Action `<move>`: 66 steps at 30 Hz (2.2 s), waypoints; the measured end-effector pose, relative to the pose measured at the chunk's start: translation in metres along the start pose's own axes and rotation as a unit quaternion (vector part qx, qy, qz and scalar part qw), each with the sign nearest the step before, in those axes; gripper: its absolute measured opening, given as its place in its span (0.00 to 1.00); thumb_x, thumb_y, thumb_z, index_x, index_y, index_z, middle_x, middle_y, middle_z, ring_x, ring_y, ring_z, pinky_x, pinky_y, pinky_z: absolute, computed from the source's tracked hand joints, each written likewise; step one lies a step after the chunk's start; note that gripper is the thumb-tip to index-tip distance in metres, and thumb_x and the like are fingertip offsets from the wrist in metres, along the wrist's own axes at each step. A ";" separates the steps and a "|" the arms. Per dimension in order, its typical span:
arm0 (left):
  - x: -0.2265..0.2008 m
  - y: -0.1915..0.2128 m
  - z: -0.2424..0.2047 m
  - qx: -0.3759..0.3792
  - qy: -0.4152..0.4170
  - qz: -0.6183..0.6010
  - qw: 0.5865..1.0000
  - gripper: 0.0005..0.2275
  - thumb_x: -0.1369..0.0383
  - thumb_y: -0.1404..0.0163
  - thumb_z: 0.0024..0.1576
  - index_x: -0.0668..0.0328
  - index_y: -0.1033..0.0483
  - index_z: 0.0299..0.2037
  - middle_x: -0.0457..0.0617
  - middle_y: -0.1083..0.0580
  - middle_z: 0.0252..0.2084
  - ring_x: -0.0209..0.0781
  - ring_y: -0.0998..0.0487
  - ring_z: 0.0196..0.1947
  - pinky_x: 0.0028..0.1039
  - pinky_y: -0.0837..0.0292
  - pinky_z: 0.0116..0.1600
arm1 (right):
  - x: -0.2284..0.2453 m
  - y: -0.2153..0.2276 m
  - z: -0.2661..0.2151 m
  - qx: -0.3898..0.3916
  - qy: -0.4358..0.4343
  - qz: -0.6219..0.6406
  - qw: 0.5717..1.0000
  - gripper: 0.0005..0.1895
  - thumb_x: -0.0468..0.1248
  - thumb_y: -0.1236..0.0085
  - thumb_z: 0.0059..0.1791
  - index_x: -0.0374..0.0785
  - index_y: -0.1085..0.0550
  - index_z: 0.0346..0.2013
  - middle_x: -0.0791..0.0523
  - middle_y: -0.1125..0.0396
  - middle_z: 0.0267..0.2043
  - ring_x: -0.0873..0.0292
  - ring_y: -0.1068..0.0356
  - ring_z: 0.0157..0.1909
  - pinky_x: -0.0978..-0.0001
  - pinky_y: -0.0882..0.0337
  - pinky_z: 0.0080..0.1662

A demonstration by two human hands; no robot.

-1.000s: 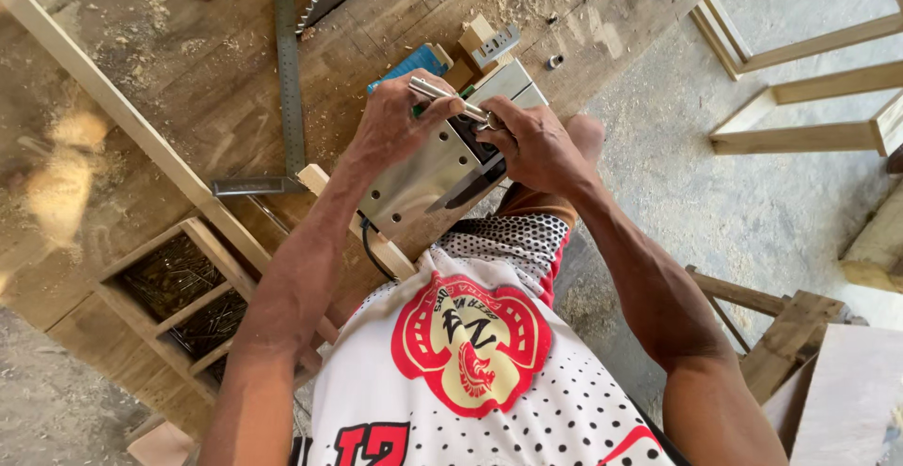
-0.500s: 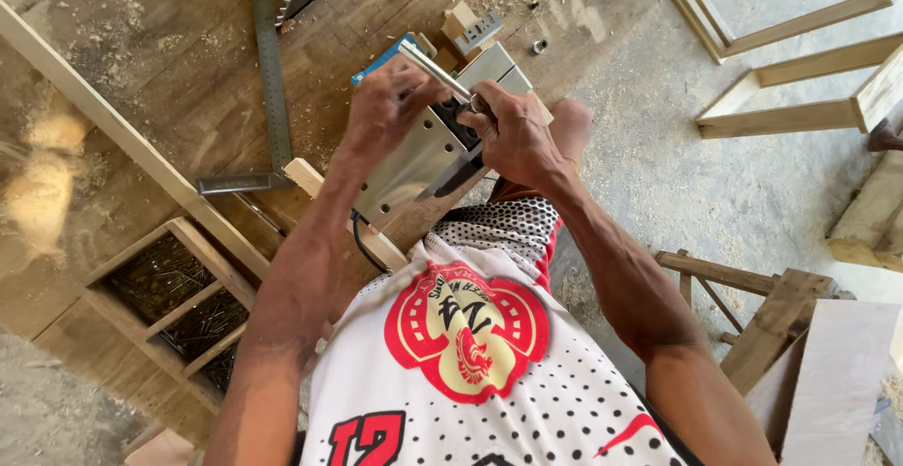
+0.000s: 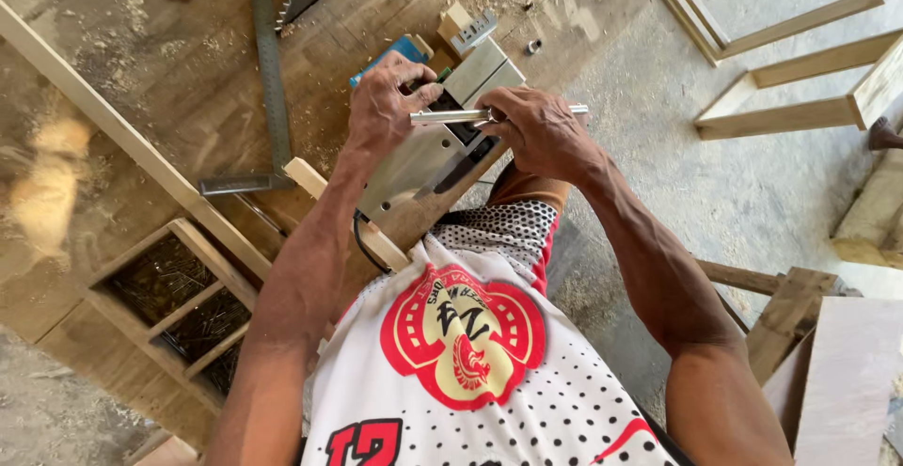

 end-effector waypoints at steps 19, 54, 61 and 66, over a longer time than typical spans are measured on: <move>-0.010 -0.001 -0.002 0.023 0.049 -0.023 0.998 0.07 0.65 0.38 0.55 0.57 0.16 0.40 0.44 0.25 0.39 0.37 0.22 0.36 0.29 0.22 0.42 | -0.006 0.006 0.013 0.066 0.098 -0.119 0.986 0.20 0.40 0.41 0.48 0.44 0.26 0.55 0.57 0.26 0.43 0.56 0.27 0.47 0.58 0.31 0.54; -0.010 0.003 0.001 0.009 -0.009 0.051 0.999 0.07 0.66 0.40 0.54 0.60 0.17 0.38 0.53 0.23 0.38 0.49 0.21 0.38 0.37 0.26 0.42 | -0.005 -0.024 0.016 -0.008 0.114 -0.034 0.993 0.08 0.36 0.42 0.52 0.36 0.30 0.43 0.55 0.31 0.32 0.58 0.32 0.31 0.64 0.31 0.30; -0.005 0.025 -0.001 0.139 -0.057 0.034 0.988 0.12 0.66 0.41 0.54 0.59 0.19 0.46 0.53 0.25 0.51 0.49 0.21 0.47 0.37 0.25 0.50 | 0.001 -0.027 0.014 -0.038 0.084 0.002 0.996 0.10 0.37 0.41 0.51 0.35 0.31 0.41 0.54 0.31 0.28 0.58 0.31 0.26 0.63 0.33 0.27; -0.006 0.035 -0.006 0.204 -0.058 -0.032 0.977 0.18 0.67 0.39 0.47 0.61 0.21 0.48 0.51 0.29 0.61 0.47 0.22 0.54 0.35 0.22 0.54 | 0.004 -0.022 0.013 -0.021 0.063 -0.011 0.998 0.12 0.41 0.41 0.51 0.36 0.31 0.41 0.55 0.34 0.23 0.56 0.34 0.22 0.62 0.37 0.25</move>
Point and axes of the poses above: each hand's wrist, its own z-axis towards the middle knuckle, its own y-axis out of the back of the hand, x = y × z, the point moved 2 cm from there along z, towards the middle knuckle
